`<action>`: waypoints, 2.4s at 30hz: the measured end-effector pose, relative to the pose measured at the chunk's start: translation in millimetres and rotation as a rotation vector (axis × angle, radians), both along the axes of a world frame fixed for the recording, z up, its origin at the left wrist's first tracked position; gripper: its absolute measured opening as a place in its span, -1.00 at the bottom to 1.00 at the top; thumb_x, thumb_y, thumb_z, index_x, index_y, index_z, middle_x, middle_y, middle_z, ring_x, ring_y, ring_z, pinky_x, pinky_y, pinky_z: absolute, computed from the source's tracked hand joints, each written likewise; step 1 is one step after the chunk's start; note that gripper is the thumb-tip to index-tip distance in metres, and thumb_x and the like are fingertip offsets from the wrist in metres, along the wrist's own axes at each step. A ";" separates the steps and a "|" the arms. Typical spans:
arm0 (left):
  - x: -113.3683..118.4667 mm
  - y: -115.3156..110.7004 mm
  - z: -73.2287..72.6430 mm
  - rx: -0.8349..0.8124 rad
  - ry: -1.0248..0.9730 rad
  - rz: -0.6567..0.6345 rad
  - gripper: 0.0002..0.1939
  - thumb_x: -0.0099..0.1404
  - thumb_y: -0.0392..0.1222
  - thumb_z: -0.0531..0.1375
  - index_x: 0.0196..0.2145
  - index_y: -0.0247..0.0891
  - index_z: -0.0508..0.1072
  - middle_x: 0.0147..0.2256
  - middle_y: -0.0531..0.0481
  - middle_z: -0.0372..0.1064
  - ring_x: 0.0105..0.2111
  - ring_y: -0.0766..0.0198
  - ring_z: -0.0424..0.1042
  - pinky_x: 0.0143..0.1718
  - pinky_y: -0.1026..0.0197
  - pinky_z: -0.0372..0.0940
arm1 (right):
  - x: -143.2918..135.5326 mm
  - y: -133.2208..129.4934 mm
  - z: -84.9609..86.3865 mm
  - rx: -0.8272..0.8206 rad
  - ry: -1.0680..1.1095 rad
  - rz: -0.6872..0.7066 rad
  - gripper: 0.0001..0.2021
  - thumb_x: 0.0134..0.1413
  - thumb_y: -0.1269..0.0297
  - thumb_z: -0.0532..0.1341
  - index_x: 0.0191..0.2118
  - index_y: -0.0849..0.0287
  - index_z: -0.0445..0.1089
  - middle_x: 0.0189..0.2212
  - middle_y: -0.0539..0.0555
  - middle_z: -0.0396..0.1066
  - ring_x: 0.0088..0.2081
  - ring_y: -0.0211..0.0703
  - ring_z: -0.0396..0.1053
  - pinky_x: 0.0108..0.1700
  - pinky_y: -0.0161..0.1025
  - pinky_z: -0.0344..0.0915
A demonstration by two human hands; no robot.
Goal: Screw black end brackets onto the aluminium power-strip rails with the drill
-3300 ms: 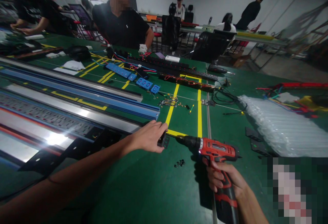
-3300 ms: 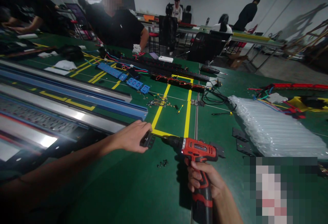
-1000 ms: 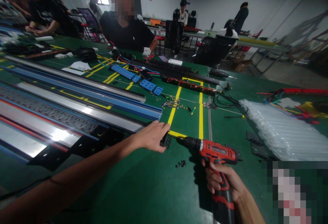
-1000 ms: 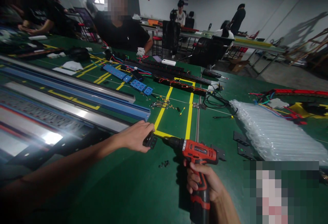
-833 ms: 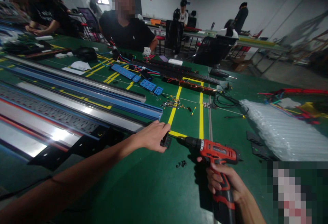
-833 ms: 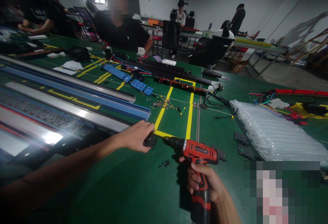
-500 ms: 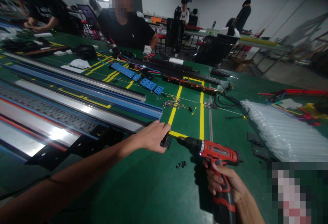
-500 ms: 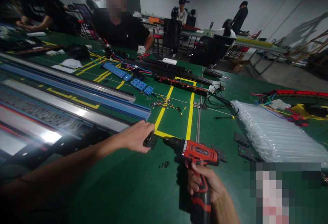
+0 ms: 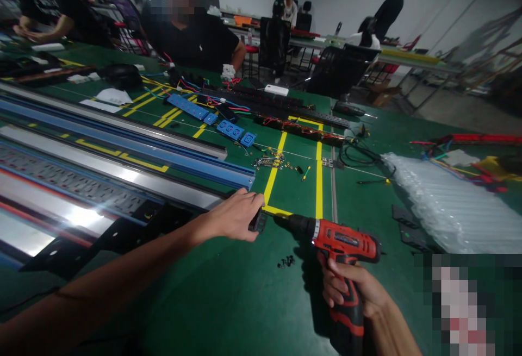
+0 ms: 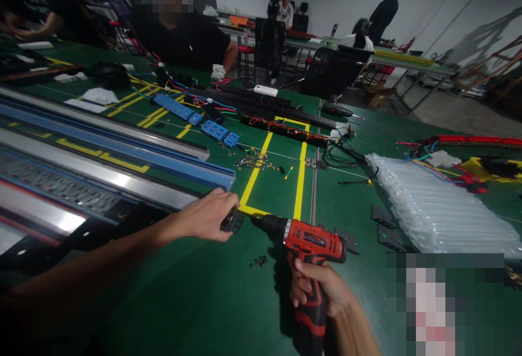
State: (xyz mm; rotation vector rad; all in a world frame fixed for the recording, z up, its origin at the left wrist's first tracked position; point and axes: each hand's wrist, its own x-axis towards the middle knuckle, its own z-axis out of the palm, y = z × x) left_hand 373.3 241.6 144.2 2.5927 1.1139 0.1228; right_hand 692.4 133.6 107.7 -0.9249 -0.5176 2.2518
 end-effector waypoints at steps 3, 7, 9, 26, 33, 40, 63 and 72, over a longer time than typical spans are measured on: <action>-2.1 1.2 -0.4 -0.003 -0.021 -0.006 -0.59 0.04 0.00 0.23 -0.22 -0.26 0.26 -0.31 -0.06 0.34 -0.31 0.12 0.32 -0.13 0.06 0.13 | -1.7 1.3 -0.8 -0.019 0.000 -0.004 -0.85 0.07 0.25 0.33 -0.28 0.22 0.48 -0.74 -0.17 0.09 -0.69 -0.35 0.09 -0.52 -0.26 0.33; -4.6 2.4 -0.6 0.018 -0.029 -0.010 -0.59 0.04 0.00 0.24 -0.22 -0.26 0.26 -0.32 -0.04 0.33 -0.32 0.11 0.32 -0.13 0.07 0.12 | -1.5 1.2 -3.8 -0.025 -0.009 -0.018 -0.83 0.08 0.28 0.32 -0.23 0.26 0.49 -0.74 -0.18 0.10 -0.69 -0.35 0.10 -0.53 -0.26 0.32; -5.5 2.6 -0.8 0.025 -0.036 -0.014 -0.59 0.04 0.01 0.24 -0.23 -0.26 0.26 -0.33 -0.04 0.33 -0.32 0.12 0.32 -0.13 0.07 0.12 | -1.6 1.1 -5.7 -0.026 -0.003 -0.026 -0.84 0.08 0.30 0.31 -0.22 0.26 0.48 -0.73 -0.18 0.10 -0.69 -0.35 0.10 -0.54 -0.25 0.32; -13.0 -2.3 -3.5 0.083 -0.069 -0.050 -0.57 0.05 0.00 0.26 -0.18 -0.26 0.30 -0.32 -0.03 0.34 -0.31 0.13 0.33 -0.18 0.11 0.10 | 14.9 -19.5 -1.6 0.106 0.125 -0.263 -0.71 0.02 0.45 0.18 -0.09 0.25 0.46 -0.73 -0.21 -0.03 -0.70 -0.36 -0.10 -0.54 -0.27 0.28; -6.5 -20.1 6.8 0.222 -0.095 -0.109 -0.28 0.10 0.20 0.28 0.07 -0.34 0.32 0.02 -0.26 0.34 0.04 -0.09 0.28 0.07 -0.04 0.04 | 15.9 -21.7 -2.3 0.179 0.173 -0.317 -0.70 0.01 0.42 0.18 -0.08 0.18 0.42 -0.72 -0.22 -0.04 -0.69 -0.35 -0.14 -0.53 -0.27 0.24; 34.5 -87.6 -10.0 0.256 -0.132 -0.204 -0.75 0.36 -0.09 0.16 -0.09 -0.29 0.42 -0.23 -0.08 0.40 -0.17 0.10 0.31 -0.13 0.07 0.13 | 16.0 -22.3 -3.6 0.190 0.165 -0.291 -0.68 0.00 0.44 0.20 -0.07 0.18 0.38 -0.71 -0.21 -0.01 -0.67 -0.33 -0.12 -0.50 -0.27 0.23; 43.8 -142.4 -36.3 0.308 -0.115 -0.041 -0.79 0.34 -0.47 0.07 -0.13 -0.32 0.41 -0.27 -0.11 0.35 -0.19 0.09 0.31 -0.18 0.10 0.24 | 3.1 -29.2 -0.6 0.269 0.099 -0.161 -0.74 -0.03 0.37 0.26 -0.14 0.16 0.39 -0.73 -0.23 -0.05 -0.68 -0.34 -0.09 -0.50 -0.26 0.21; 35.1 -125.5 -31.4 -0.098 -1.166 0.696 -0.89 0.33 -0.28 0.19 -0.22 -0.25 0.53 -0.25 -0.05 0.44 -0.23 0.24 0.41 -0.16 0.20 0.31 | -8.5 -31.8 -1.3 0.237 0.118 -0.131 -0.74 -0.04 0.37 0.25 -0.15 0.19 0.39 -0.74 -0.24 -0.05 -0.70 -0.36 -0.10 -0.52 -0.27 0.23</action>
